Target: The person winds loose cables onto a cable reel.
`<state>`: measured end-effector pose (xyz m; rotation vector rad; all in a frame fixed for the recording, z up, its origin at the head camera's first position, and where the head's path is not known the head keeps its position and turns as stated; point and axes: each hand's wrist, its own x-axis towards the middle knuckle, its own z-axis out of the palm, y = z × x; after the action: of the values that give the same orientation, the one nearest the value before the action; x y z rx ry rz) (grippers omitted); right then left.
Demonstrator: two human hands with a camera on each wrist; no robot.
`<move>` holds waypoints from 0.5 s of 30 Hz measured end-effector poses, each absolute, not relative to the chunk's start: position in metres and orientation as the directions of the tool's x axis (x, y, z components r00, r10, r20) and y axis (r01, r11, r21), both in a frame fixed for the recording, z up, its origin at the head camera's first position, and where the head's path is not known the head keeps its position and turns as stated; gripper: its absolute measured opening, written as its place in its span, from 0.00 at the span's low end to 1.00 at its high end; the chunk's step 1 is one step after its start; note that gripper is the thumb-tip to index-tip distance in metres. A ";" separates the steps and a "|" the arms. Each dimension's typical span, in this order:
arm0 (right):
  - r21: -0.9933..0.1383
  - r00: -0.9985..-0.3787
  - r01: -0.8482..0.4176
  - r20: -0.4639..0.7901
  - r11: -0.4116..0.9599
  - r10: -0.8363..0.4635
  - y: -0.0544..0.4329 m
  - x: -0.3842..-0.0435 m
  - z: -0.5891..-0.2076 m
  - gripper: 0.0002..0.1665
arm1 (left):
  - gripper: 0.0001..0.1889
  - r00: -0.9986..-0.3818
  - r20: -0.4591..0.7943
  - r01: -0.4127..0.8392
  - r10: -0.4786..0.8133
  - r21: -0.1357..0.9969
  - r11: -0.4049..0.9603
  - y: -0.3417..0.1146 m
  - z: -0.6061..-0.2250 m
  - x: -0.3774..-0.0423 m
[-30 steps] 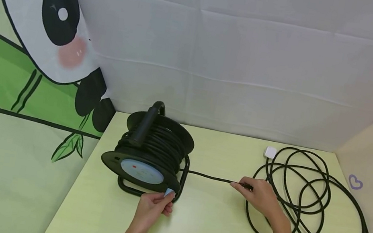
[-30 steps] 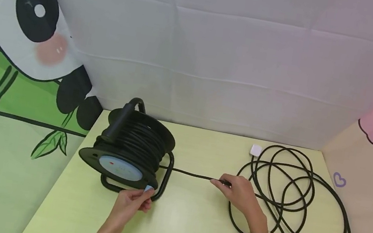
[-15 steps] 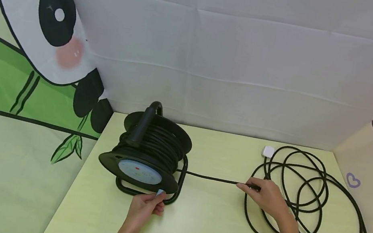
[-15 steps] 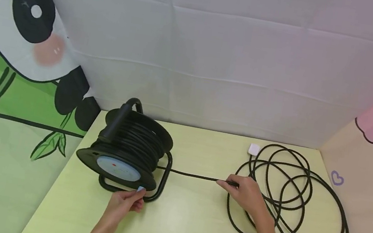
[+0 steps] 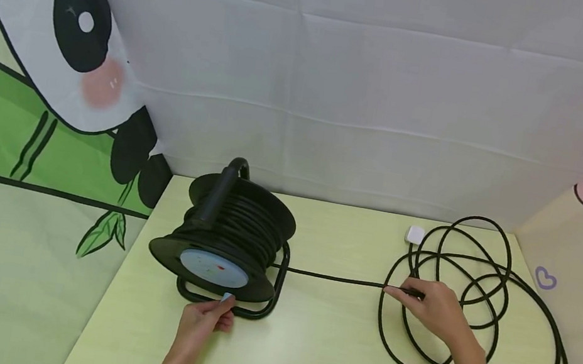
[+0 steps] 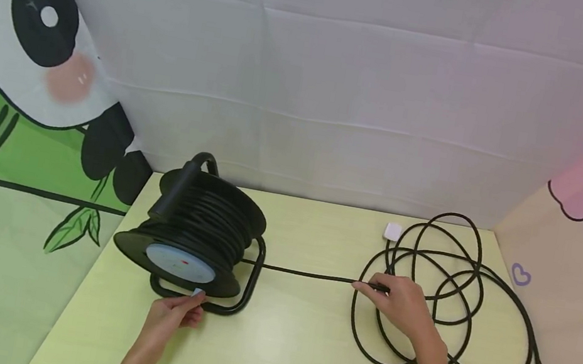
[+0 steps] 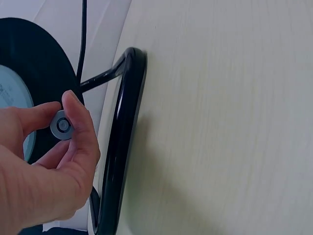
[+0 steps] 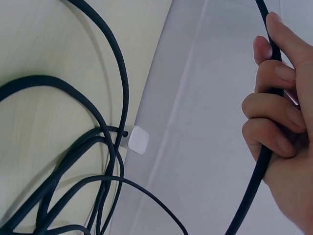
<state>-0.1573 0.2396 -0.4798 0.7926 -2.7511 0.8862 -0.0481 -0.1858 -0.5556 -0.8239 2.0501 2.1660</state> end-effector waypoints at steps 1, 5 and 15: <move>-0.501 -0.853 -0.522 0.284 0.690 -0.438 0.241 -0.157 -0.479 0.10 | 0.18 -0.854 -0.406 -0.388 -0.324 0.913 -0.123 -0.188 -0.556 -0.048; -0.501 -0.862 -0.506 0.261 0.702 -0.435 0.246 -0.156 -0.478 0.11 | 0.18 -0.844 -0.418 -0.397 -0.337 0.908 -0.130 -0.196 -0.556 -0.048; -0.455 -0.846 -0.533 0.277 0.713 -0.456 0.256 -0.158 -0.478 0.15 | 0.20 -0.827 -0.444 -0.422 -0.345 0.896 -0.142 -0.221 -0.556 -0.049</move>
<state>-0.1580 0.2560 -0.4780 0.8048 -2.7727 0.8043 -0.0488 -0.2214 -0.5558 -0.9044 2.0202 2.1513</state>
